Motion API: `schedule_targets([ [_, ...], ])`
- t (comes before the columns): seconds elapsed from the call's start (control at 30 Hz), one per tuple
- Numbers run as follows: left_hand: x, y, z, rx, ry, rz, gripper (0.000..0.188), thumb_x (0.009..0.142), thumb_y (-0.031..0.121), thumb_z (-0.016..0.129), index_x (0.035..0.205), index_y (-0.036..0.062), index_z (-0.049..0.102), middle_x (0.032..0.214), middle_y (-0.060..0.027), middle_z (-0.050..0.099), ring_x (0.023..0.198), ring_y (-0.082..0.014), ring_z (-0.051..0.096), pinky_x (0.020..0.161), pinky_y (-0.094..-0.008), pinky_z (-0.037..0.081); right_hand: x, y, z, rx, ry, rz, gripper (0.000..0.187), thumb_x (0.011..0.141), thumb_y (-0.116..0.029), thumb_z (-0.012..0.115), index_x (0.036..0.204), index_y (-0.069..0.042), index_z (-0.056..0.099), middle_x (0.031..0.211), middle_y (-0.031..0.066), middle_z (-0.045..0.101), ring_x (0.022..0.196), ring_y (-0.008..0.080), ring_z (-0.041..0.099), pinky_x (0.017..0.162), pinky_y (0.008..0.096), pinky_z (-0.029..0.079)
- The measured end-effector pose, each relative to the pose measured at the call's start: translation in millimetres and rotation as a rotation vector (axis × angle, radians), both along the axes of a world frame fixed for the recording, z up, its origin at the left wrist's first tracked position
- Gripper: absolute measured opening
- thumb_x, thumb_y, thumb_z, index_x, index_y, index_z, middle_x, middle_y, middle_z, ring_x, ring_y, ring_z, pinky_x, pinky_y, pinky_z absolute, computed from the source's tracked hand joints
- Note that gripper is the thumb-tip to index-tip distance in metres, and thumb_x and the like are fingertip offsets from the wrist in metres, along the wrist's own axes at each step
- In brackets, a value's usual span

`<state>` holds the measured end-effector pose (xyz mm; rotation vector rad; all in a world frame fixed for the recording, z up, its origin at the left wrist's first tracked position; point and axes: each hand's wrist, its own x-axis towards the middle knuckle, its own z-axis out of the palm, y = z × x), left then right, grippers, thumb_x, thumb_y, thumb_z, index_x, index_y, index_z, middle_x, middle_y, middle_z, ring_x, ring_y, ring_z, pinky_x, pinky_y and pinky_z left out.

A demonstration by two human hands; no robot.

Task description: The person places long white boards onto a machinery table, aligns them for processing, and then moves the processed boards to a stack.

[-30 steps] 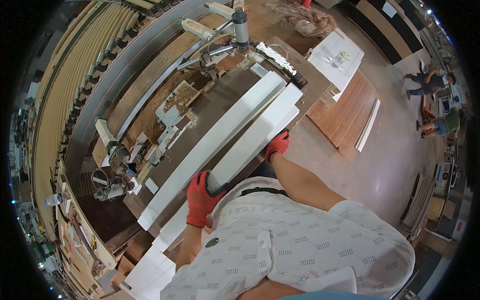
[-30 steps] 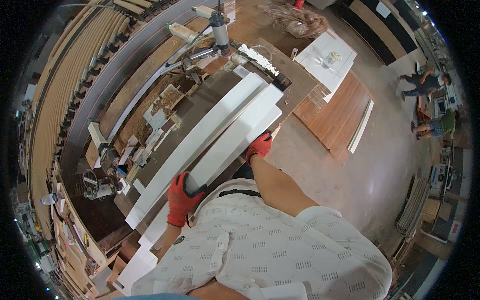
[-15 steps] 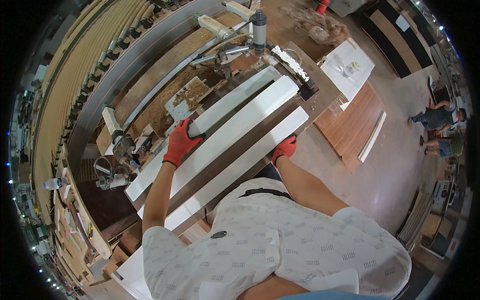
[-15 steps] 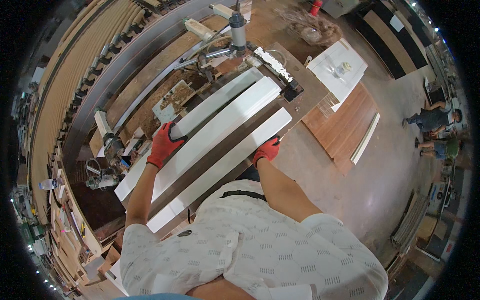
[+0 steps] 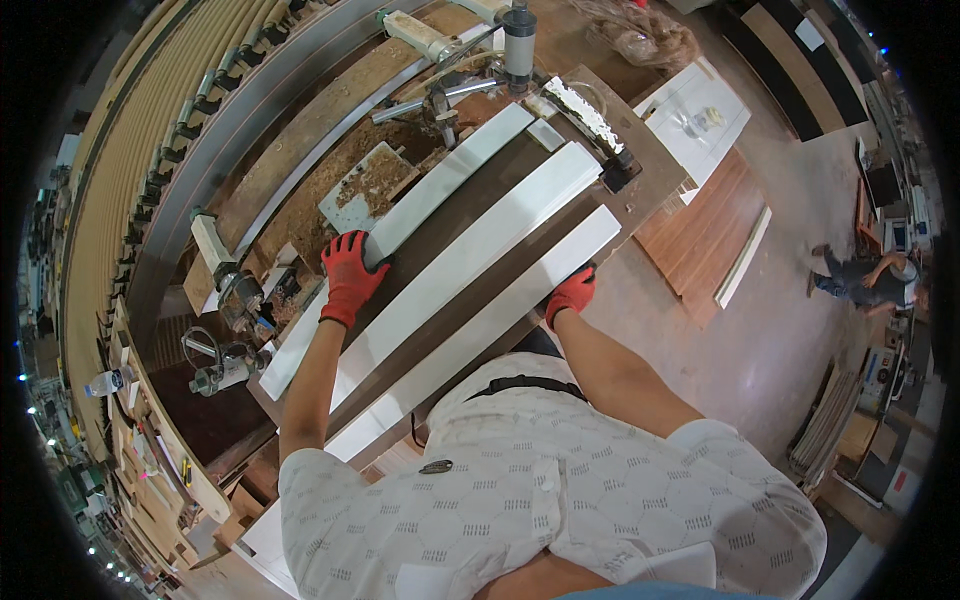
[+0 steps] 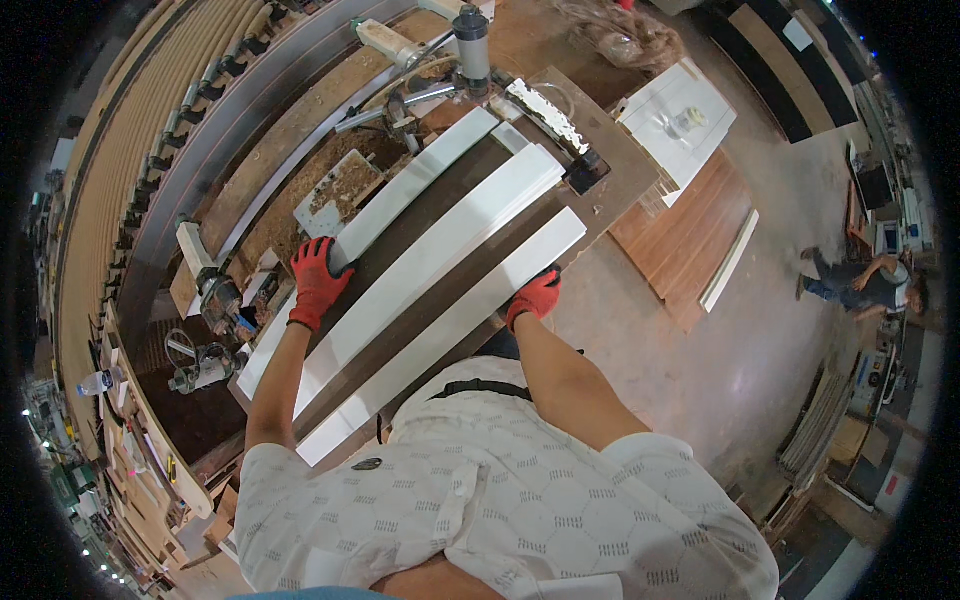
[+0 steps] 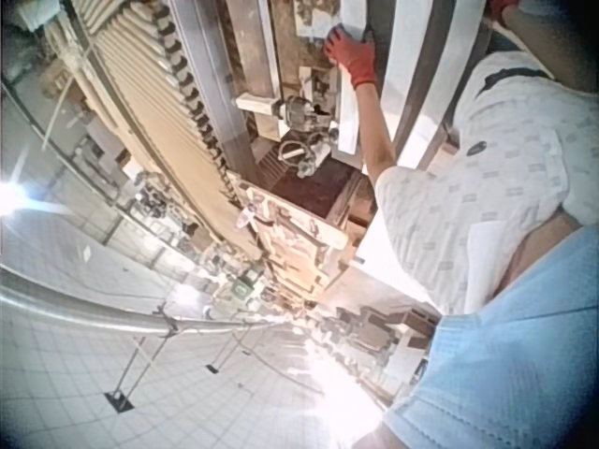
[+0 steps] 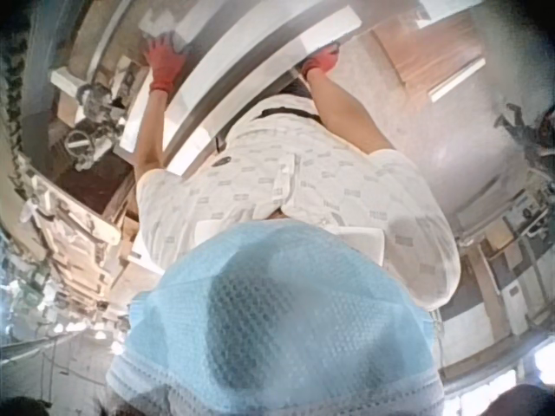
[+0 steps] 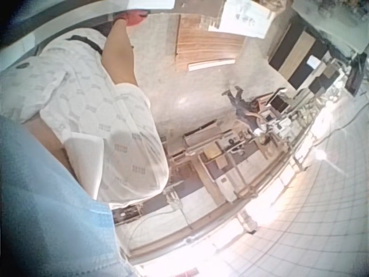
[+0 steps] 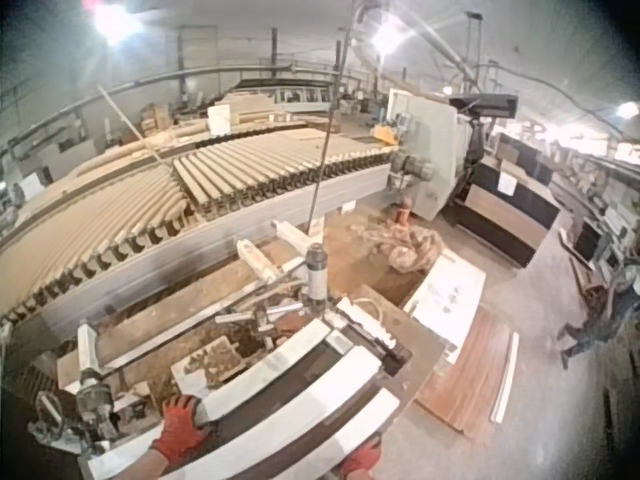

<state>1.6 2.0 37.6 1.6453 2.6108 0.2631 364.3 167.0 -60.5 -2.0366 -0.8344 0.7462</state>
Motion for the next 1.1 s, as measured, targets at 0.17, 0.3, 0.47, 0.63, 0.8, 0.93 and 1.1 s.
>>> schedule_targets([
  [0.17, 13.4, -14.8, 13.3, -0.04, -0.018, -0.032, 0.079, 0.063, 0.042, 0.083, 0.13, 0.0141, 0.054, 0.126, -0.0096, 0.056, 0.119, -0.0319, 0.05, 0.101, -0.0546, 0.036, -13.7, 2.3, -15.8, -0.055, -0.093, 0.044, 0.05, 0.1, -0.041, 0.044, 0.114, 0.002, 0.065, 0.112, 0.024, 0.068, 0.102, 0.0408, 0.064, 0.088, 0.0462, 0.05],
  [0.3, 4.0, -5.2, -14.7, -0.014, 0.086, 0.048, 0.079, 0.073, 0.053, 0.075, 0.138, 0.0152, 0.05, 0.143, -0.0147, 0.044, 0.135, -0.0361, 0.038, 0.109, -0.0632, 0.026, 8.0, -0.3, -17.4, -0.164, 0.066, 0.001, 0.054, 0.101, -0.043, 0.041, 0.108, 0.003, 0.067, 0.108, 0.0243, 0.069, 0.095, 0.0419, 0.066, 0.083, 0.0495, 0.052],
  [0.47, -13.1, -14.4, -22.7, -0.086, 0.001, 0.169, 0.085, 0.073, 0.065, 0.07, 0.135, 0.0103, 0.052, 0.143, -0.014, 0.044, 0.138, -0.0347, 0.035, 0.112, -0.0629, 0.021, 23.5, 12.7, -27.3, -0.109, -0.129, 0.093, 0.058, 0.1, -0.046, 0.041, 0.112, 0.005, 0.067, 0.112, 0.0266, 0.067, 0.098, 0.0446, 0.065, 0.084, 0.0518, 0.051],
  [0.63, -14.1, 2.8, -27.5, -0.061, -0.038, 0.064, 0.083, 0.075, 0.064, 0.069, 0.134, 0.0075, 0.052, 0.139, -0.0141, 0.048, 0.133, -0.0315, 0.042, 0.111, -0.0526, 0.028, 14.6, 12.7, -10.7, -0.161, -0.109, 0.094, 0.059, 0.1, -0.047, 0.042, 0.11, 0.005, 0.068, 0.112, 0.0272, 0.067, 0.1, 0.0452, 0.065, 0.084, 0.0525, 0.051],
  [0.8, -16.3, 7.5, -15.9, -0.097, -0.091, 0.073, 0.085, 0.075, 0.063, 0.069, 0.136, 0.0066, 0.049, 0.132, -0.0155, 0.054, 0.124, -0.0324, 0.051, 0.104, -0.0481, 0.039, 16.6, 11.6, -11.0, -0.2, -0.101, 0.06, 0.063, 0.099, -0.051, 0.042, 0.112, 0.005, 0.068, 0.112, 0.026, 0.068, 0.099, 0.0442, 0.065, 0.085, 0.0523, 0.052],
  [0.93, -17.1, 10.8, -14.8, -0.144, -0.18, 0.112, 0.086, 0.075, 0.06, 0.072, 0.137, 0.0051, 0.048, 0.123, -0.0181, 0.061, 0.113, -0.0343, 0.06, 0.095, -0.0444, 0.048, 2.3, 2.8, 10.8, -0.25, -0.079, 0.011, 0.064, 0.098, -0.052, 0.04, 0.114, 0.003, 0.067, 0.113, 0.0241, 0.068, 0.098, 0.0427, 0.066, 0.084, 0.051, 0.052],
  [1.1, -20.4, 2.9, -23.7, 0.072, -0.234, 0.092, 0.085, 0.073, 0.055, 0.077, 0.133, 0.0003, 0.052, 0.125, -0.0219, 0.062, 0.114, -0.0358, 0.061, 0.097, -0.0429, 0.049, -12.1, -5.7, 9.8, -0.033, 0.111, -0.007, 0.052, 0.099, -0.045, 0.044, 0.112, 0.001, 0.065, 0.115, 0.0229, 0.067, 0.099, 0.0382, 0.065, 0.084, 0.0446, 0.05],
])
